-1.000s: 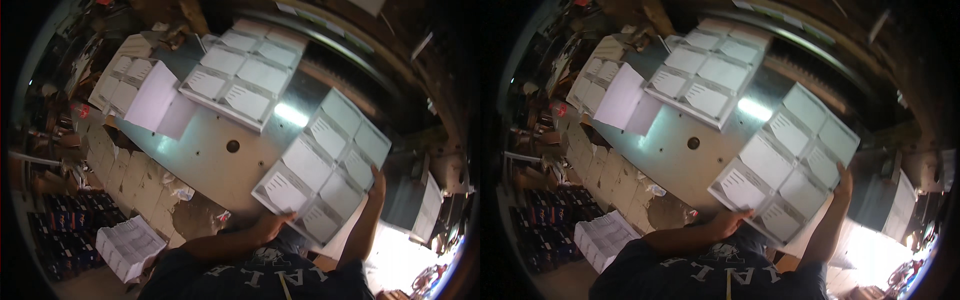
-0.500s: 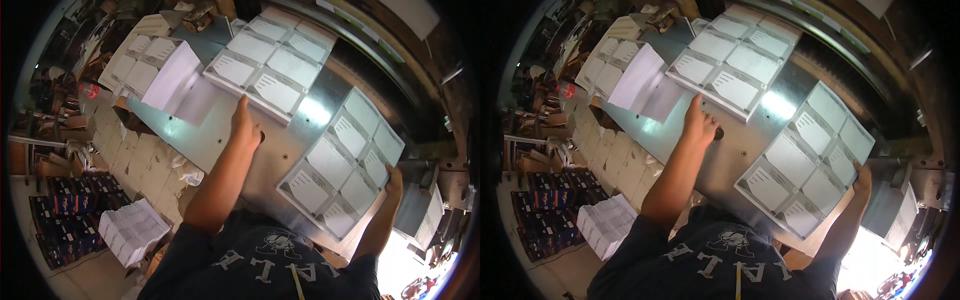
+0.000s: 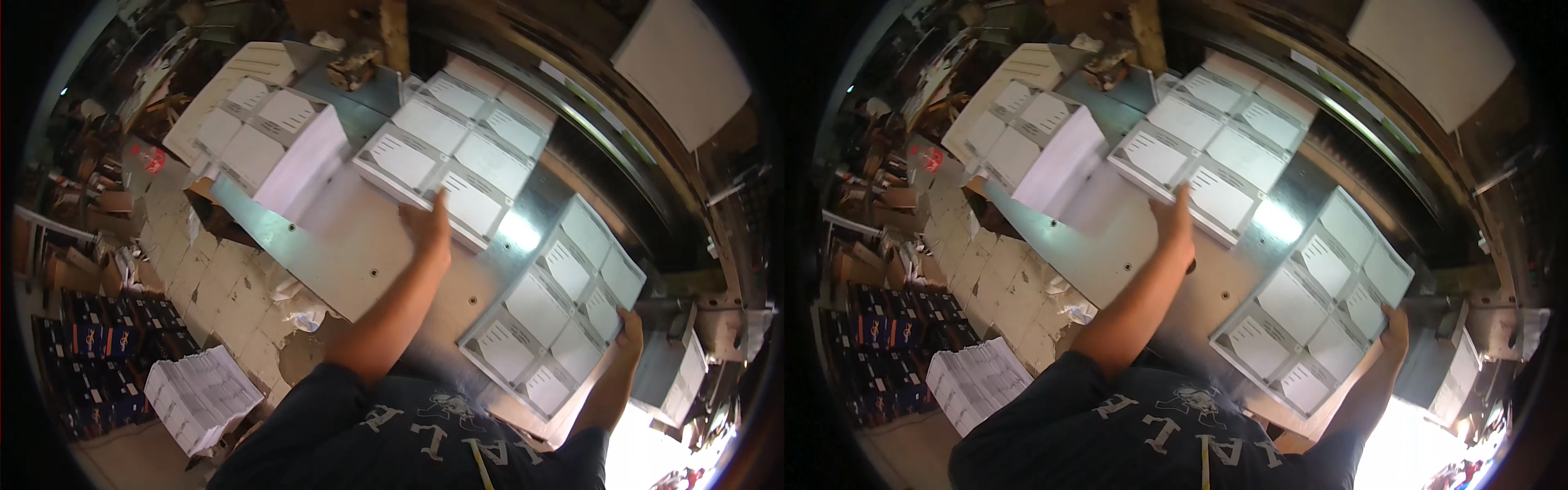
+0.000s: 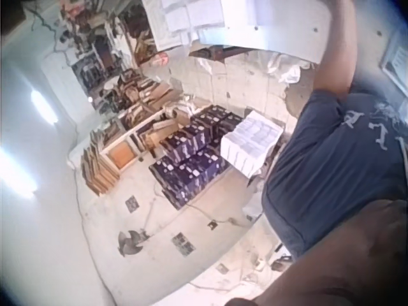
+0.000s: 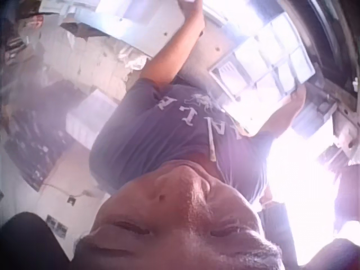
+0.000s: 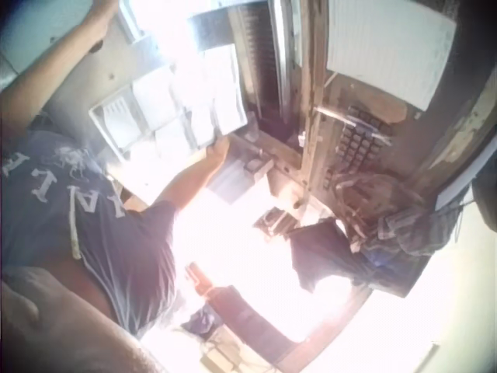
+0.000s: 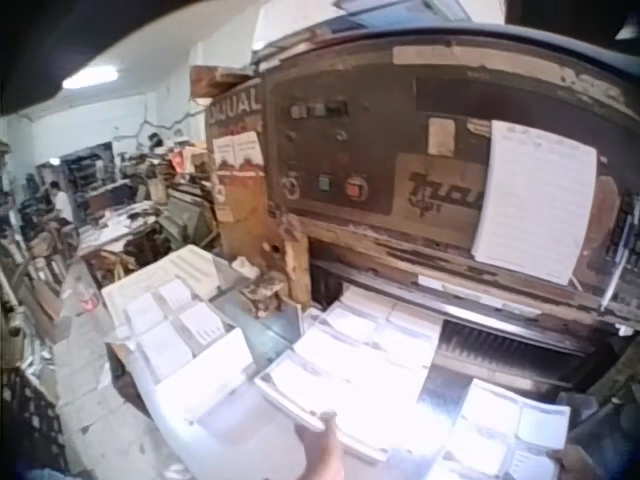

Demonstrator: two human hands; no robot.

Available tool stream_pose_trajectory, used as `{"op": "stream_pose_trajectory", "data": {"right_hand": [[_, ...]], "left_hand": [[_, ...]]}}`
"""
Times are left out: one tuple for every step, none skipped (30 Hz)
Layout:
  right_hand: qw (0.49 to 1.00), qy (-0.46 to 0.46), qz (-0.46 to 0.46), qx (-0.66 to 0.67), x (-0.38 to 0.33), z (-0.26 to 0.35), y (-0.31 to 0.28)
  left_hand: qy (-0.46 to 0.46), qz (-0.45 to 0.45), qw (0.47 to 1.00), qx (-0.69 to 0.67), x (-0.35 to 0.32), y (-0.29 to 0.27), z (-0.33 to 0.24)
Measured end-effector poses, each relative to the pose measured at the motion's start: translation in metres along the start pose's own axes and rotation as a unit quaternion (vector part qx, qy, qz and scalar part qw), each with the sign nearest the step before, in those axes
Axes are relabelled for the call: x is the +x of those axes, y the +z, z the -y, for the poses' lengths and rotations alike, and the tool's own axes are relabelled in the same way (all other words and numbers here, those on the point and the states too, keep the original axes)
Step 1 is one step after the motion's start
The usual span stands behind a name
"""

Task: The person organizes stacks of printed paper on the metal bed of a large industrial paper cutter, aligning them against the back and side guides, then carries a stack over to a larger pile on the floor and returns to continue aligning the remaining stacks.

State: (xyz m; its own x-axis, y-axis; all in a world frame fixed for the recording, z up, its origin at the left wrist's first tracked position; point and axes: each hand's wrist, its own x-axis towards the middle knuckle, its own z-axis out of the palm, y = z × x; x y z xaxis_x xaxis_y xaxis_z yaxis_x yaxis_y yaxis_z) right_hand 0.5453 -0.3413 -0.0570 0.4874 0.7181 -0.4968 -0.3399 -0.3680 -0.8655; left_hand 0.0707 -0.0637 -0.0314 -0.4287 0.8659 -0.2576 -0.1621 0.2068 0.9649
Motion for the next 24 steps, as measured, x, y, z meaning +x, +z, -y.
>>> {"op": "stream_pose_trajectory", "data": {"right_hand": [[1.0, 0.002, 0.004, 0.006, -0.002, 0.002, 0.005], [1.0, 0.008, -0.01, 0.014, -0.01, 0.0, -0.001], [1.0, 0.005, -0.01, 0.019, -0.013, 0.0, 0.001], [1.0, 0.002, -0.002, 0.022, -0.014, 0.002, 0.007], [1.0, -0.002, 0.003, 0.024, -0.012, 0.003, 0.01], [1.0, -0.001, 0.008, 0.025, -0.01, 0.002, 0.011], [1.0, 0.0, 0.012, 0.027, -0.009, 0.002, 0.01], [0.999, 0.0, 0.015, 0.03, -0.007, 0.002, 0.009], [0.999, 0.001, 0.013, 0.034, -0.006, 0.001, 0.008], [0.999, 0.004, 0.01, 0.038, -0.006, 0.0, 0.007], [0.999, 0.008, 0.007, 0.043, -0.006, 0.0, 0.006], [0.999, 0.013, 0.011, 0.048, -0.006, 0.0, 0.007], [0.998, 0.018, 0.014, 0.056, -0.005, 0.0, 0.005], [0.997, 0.024, 0.018, 0.064, -0.004, -0.001, 0.003], [0.997, 0.028, 0.025, 0.069, -0.001, -0.001, 0.002], [0.997, 0.033, 0.03, 0.071, 0.0, -0.002, 0.0], [0.996, 0.038, 0.034, 0.073, 0.001, -0.003, -0.002], [0.996, 0.038, 0.031, 0.073, 0.002, -0.004, -0.004], [0.996, 0.039, 0.028, 0.072, 0.002, -0.004, -0.004], [0.996, 0.04, 0.026, 0.071, 0.003, -0.005, -0.003], [0.997, 0.041, 0.023, 0.067, 0.005, -0.006, -0.001], [0.997, 0.041, 0.018, 0.06, 0.005, -0.006, -0.002], [0.998, 0.042, 0.014, 0.053, 0.005, -0.006, -0.001], [0.998, 0.04, 0.004, 0.049, 0.004, -0.006, -0.002]], "left_hand": [[0.246, -0.116, 0.932, 0.239, -0.012, -0.003, 0.021], [0.358, 0.015, 0.875, 0.326, -0.038, -0.011, 0.004], [0.455, 0.14, 0.783, 0.4, -0.059, -0.018, -0.022], [0.458, 0.168, 0.769, 0.414, -0.059, -0.018, -0.025], [0.46, 0.198, 0.754, 0.425, -0.061, -0.01, -0.026], [0.461, 0.228, 0.738, 0.437, -0.062, -0.003, -0.027], [0.452, 0.217, 0.729, 0.465, -0.06, 0.004, -0.027], [0.443, 0.205, 0.719, 0.494, -0.056, 0.01, -0.027], [0.434, 0.194, 0.709, 0.521, -0.053, 0.014, -0.026], [0.422, 0.192, 0.709, 0.53, -0.052, 0.018, -0.027], [0.411, 0.191, 0.709, 0.54, -0.052, 0.022, -0.027], [0.4, 0.189, 0.71, 0.549, -0.052, 0.024, -0.027], [0.394, 0.188, 0.712, 0.55, -0.051, 0.027, -0.025], [0.389, 0.186, 0.714, 0.552, -0.05, 0.028, -0.024], [0.383, 0.184, 0.716, 0.554, -0.048, 0.03, -0.023], [0.37, 0.196, 0.719, 0.554, -0.048, 0.03, -0.025], [0.357, 0.207, 0.722, 0.555, -0.047, 0.029, -0.028], [0.344, 0.218, 0.725, 0.555, -0.046, 0.03, -0.031], [0.333, 0.227, 0.723, 0.561, -0.047, 0.029, -0.035], [0.322, 0.235, 0.721, 0.567, -0.047, 0.029, -0.038], [0.31, 0.242, 0.719, 0.573, -0.047, 0.029, -0.042], [0.317, 0.253, 0.71, 0.577, -0.047, 0.027, -0.045], [0.323, 0.263, 0.7, 0.58, -0.047, 0.026, -0.048], [0.329, 0.272, 0.691, 0.583, -0.045, 0.024, -0.05]]}}
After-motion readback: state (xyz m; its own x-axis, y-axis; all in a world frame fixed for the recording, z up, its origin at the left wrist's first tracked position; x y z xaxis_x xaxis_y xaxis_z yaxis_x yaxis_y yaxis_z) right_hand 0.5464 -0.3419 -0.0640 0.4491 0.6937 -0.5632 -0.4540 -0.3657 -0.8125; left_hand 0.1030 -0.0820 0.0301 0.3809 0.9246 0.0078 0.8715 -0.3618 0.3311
